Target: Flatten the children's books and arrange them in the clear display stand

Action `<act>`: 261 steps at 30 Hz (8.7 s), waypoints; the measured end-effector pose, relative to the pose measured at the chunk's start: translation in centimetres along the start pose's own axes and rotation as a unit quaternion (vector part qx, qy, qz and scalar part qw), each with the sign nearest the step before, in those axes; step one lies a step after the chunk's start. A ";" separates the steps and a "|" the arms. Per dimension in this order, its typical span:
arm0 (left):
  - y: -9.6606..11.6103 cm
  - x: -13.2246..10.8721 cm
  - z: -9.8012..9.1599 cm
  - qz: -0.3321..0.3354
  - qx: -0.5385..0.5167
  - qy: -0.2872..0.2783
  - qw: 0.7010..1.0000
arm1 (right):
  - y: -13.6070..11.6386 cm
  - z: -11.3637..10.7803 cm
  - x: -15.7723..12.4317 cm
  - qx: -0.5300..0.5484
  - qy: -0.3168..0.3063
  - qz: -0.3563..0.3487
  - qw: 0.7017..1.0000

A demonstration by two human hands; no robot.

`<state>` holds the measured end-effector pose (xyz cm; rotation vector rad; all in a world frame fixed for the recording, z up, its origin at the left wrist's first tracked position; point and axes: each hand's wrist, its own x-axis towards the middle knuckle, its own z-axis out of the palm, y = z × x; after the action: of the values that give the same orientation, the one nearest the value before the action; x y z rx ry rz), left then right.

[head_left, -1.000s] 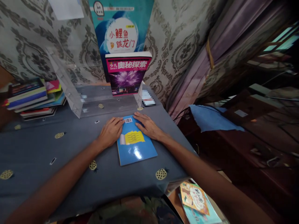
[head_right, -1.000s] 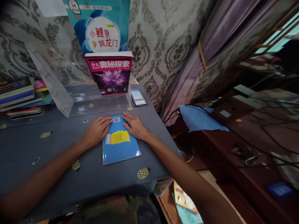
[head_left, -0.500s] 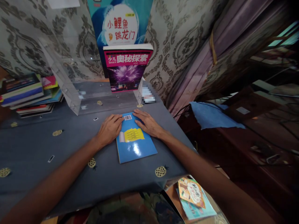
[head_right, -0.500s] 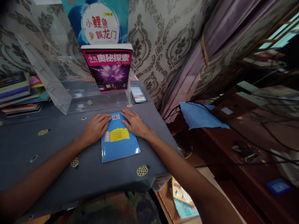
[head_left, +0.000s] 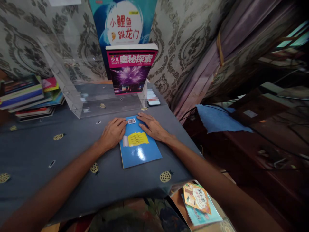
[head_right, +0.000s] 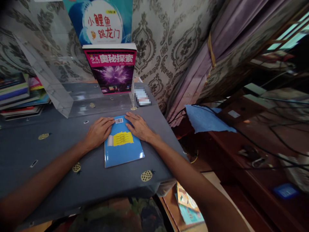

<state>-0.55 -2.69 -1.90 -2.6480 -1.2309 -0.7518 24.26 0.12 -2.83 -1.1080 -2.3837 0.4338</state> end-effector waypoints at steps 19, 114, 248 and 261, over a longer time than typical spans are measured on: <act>0.0 0.0 0.0 -0.001 0.006 -0.002 1.000 | 0.0 -0.1 0.0 -0.002 0.001 -0.002 1.000; -1.4 6.0 3.5 0.057 -0.059 -0.043 0.996 | -0.4 -0.8 0.1 0.019 0.096 -0.045 0.994; 5.2 3.6 -2.8 0.171 -0.150 -0.243 0.943 | -6.4 -1.2 -11.7 0.013 0.103 -0.050 0.993; 3.6 4.1 -2.8 0.136 -0.137 -0.234 0.953 | -5.8 -1.0 -8.9 -0.008 0.109 -0.077 0.991</act>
<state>3.29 -3.16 2.80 -3.2639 -0.8505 -0.2705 26.12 -10.30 -1.77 -0.9181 -2.2627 0.2270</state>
